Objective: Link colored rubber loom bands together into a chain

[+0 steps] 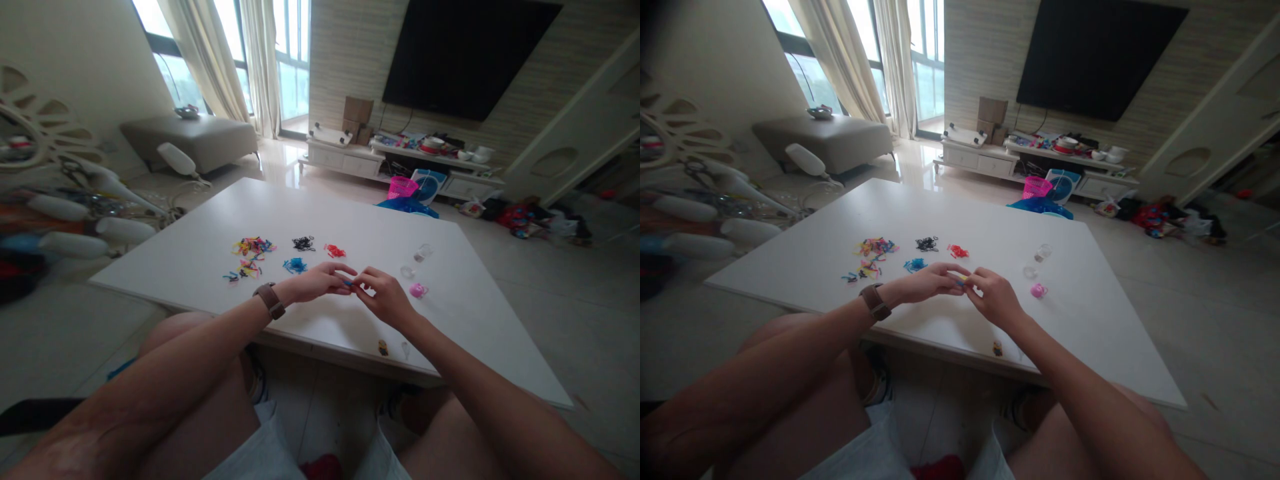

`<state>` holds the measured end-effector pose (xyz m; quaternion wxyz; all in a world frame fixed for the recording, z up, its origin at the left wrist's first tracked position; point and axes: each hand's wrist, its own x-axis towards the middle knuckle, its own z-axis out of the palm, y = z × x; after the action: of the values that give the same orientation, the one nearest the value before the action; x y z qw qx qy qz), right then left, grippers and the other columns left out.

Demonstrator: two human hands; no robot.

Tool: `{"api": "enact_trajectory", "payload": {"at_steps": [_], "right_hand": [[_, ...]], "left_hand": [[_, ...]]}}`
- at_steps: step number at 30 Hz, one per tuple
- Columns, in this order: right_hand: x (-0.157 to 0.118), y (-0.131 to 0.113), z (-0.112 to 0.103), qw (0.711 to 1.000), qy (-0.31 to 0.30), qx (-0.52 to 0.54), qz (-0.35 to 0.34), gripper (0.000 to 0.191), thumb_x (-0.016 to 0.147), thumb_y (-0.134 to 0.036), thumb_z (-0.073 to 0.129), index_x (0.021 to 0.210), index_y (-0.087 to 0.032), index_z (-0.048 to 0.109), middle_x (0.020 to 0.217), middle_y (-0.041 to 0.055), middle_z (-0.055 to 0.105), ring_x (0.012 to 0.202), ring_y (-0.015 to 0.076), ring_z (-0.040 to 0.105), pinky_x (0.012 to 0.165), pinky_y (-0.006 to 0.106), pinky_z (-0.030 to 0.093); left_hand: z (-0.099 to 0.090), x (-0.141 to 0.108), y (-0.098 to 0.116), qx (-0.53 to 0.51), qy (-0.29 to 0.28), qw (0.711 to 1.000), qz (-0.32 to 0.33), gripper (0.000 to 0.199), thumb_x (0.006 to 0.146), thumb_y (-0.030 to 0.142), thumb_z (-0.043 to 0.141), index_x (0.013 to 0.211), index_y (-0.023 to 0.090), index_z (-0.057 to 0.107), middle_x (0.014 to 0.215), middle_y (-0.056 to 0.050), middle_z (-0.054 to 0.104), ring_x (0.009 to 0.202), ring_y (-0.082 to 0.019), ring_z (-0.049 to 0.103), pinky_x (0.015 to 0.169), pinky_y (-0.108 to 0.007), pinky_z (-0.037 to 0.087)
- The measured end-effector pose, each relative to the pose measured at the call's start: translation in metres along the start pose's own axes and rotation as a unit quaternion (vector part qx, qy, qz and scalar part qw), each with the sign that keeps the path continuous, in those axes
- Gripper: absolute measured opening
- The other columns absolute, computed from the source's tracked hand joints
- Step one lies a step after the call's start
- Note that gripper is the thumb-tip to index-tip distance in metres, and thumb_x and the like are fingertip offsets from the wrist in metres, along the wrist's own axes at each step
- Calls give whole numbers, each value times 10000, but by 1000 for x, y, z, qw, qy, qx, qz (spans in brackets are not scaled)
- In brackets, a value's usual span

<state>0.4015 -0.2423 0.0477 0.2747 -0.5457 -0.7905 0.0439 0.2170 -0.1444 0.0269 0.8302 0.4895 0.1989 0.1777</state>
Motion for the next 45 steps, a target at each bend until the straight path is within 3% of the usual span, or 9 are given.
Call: {"api": "enact_trajectory", "payload": {"at_steps": [5, 10, 17, 23, 36, 40, 45], "right_hand": [[1, 1, -4, 1000, 8, 9, 17, 91, 899, -174, 600, 899, -212, 683, 853, 18, 622, 719, 134, 577, 675, 255, 434], [1, 2, -6, 999, 16, 18, 25, 93, 907, -204, 600, 871, -212, 686, 832, 22, 619, 714, 139, 585, 644, 252, 439], [1, 0, -7, 999, 11, 30, 28, 99, 907, -186, 594, 866, -208, 682, 854, 23, 628, 704, 130, 586, 657, 252, 450], [2, 1, -7, 999, 9, 27, 31, 94, 902, -182, 601, 854, -203, 678, 846, 18, 621, 702, 126, 582, 652, 247, 441], [5, -7, -12, 996, 34, 68, 51, 127, 881, -186, 575, 796, -205, 668, 826, 25, 634, 681, 132, 580, 611, 249, 438], [8, -7, -10, 981, 56, 156, 102, 132, 858, -240, 603, 755, -195, 671, 769, 20, 652, 665, 139, 588, 595, 255, 444], [10, 7, -7, 932, 74, 285, 211, 142, 779, -306, 665, 720, -177, 672, 608, -4, 615, 577, 140, 564, 553, 263, 411]], "left_hand": [[1, 0, 6, 99, 30, 994, 42, 258, 749, 151, 746, 998, 114, 688, 981, -128, 740, 889, -183, 707, 893, -342, 530], [1, 0, 7, 276, 55, 953, 115, 147, 779, 218, 728, 882, 114, 710, 800, -77, 728, 736, -151, 679, 709, -263, 528], [-1, 3, 3, 323, 59, 930, 166, 219, 805, 313, 726, 899, 120, 681, 762, -60, 701, 695, -144, 662, 645, -248, 515], [1, 2, 5, 332, 47, 926, 175, 186, 834, 303, 695, 865, 123, 664, 767, -57, 689, 701, -135, 650, 653, -243, 504], [7, 0, 12, 204, 77, 968, 120, 252, 760, 336, 768, 764, 121, 638, 682, -47, 681, 637, -122, 630, 666, -260, 497], [7, 1, 10, 193, 85, 969, 130, 236, 757, 318, 764, 752, 122, 632, 693, -45, 677, 658, -123, 636, 678, -260, 495], [-3, 6, 14, 166, 141, 965, 149, 219, 739, 286, 762, 729, 126, 611, 669, -18, 643, 662, -122, 641, 682, -261, 500]]}}
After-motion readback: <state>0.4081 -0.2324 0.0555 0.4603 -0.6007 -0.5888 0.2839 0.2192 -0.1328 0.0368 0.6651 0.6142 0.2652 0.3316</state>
